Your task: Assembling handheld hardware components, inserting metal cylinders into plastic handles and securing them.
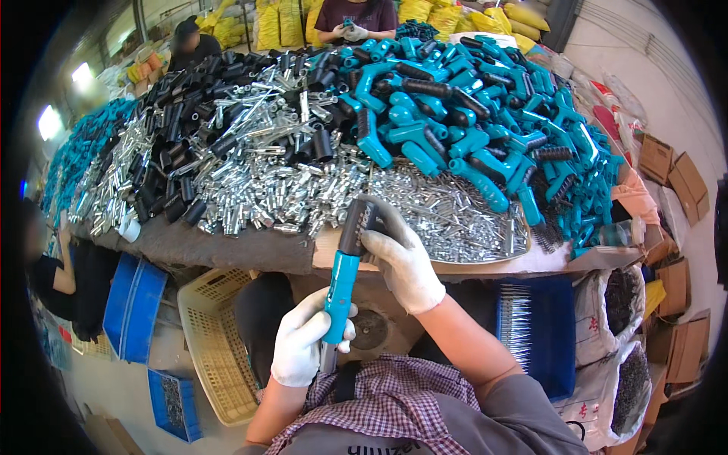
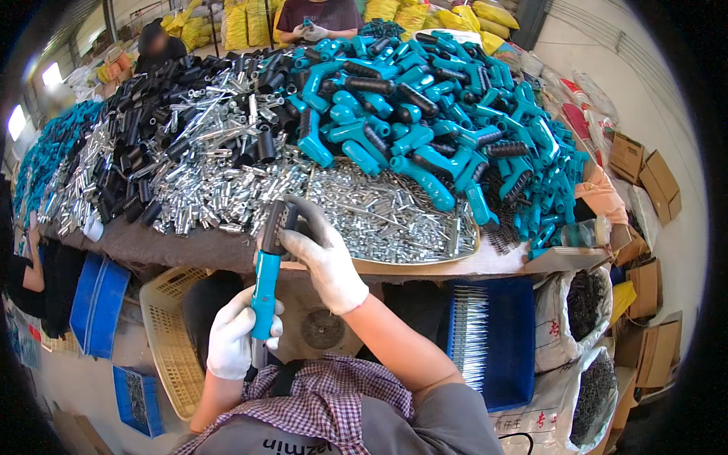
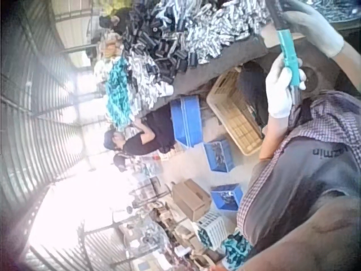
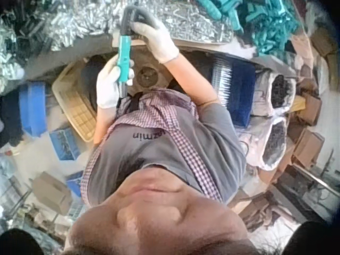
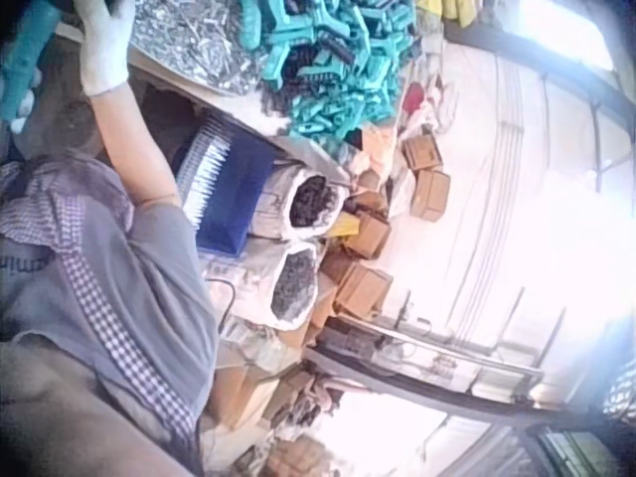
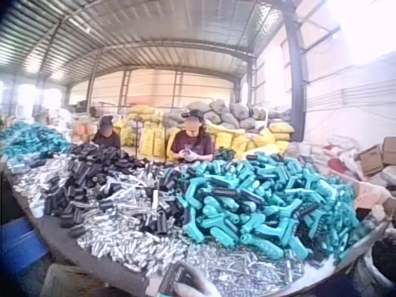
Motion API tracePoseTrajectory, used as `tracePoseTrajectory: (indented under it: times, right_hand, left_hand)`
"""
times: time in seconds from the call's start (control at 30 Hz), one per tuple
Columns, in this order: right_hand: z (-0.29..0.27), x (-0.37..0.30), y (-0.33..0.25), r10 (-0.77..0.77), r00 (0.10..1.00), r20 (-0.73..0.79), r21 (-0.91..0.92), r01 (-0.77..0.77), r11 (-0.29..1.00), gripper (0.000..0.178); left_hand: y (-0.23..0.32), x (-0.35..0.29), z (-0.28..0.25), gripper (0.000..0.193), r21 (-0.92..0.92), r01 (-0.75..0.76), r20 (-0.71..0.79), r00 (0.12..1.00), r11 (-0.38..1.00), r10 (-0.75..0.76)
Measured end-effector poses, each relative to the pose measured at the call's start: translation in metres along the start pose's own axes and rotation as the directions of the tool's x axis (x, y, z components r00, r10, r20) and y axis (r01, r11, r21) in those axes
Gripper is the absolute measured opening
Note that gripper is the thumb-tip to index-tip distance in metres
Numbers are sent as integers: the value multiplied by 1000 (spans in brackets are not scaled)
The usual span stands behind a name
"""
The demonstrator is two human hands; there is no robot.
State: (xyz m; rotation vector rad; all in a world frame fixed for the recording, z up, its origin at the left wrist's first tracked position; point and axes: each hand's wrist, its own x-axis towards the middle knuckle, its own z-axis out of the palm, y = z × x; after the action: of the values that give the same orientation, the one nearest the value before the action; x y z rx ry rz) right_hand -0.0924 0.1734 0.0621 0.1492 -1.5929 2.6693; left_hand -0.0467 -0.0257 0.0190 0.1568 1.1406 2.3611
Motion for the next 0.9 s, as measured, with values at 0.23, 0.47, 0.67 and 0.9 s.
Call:
tracePoseTrajectory:
  times: [0.23,0.47,0.67,0.9]
  right_hand:
    - [-58,-51,-27,-26,993,112,-352,64,934,45]
    - [-76,-68,-22,-290,946,-146,-520,176,836,36]
    - [-76,-82,-19,-314,923,221,-761,365,537,46]
    - [-67,-106,-19,-328,911,252,-919,331,213,38]
  left_hand:
    - [-2,-5,16,57,39,-16,-32,999,999,18]
    - [-23,8,37,61,260,256,82,955,931,-286]
    - [-48,20,40,57,-79,332,189,931,940,-313]
    - [-52,17,68,69,666,30,69,992,745,-102]
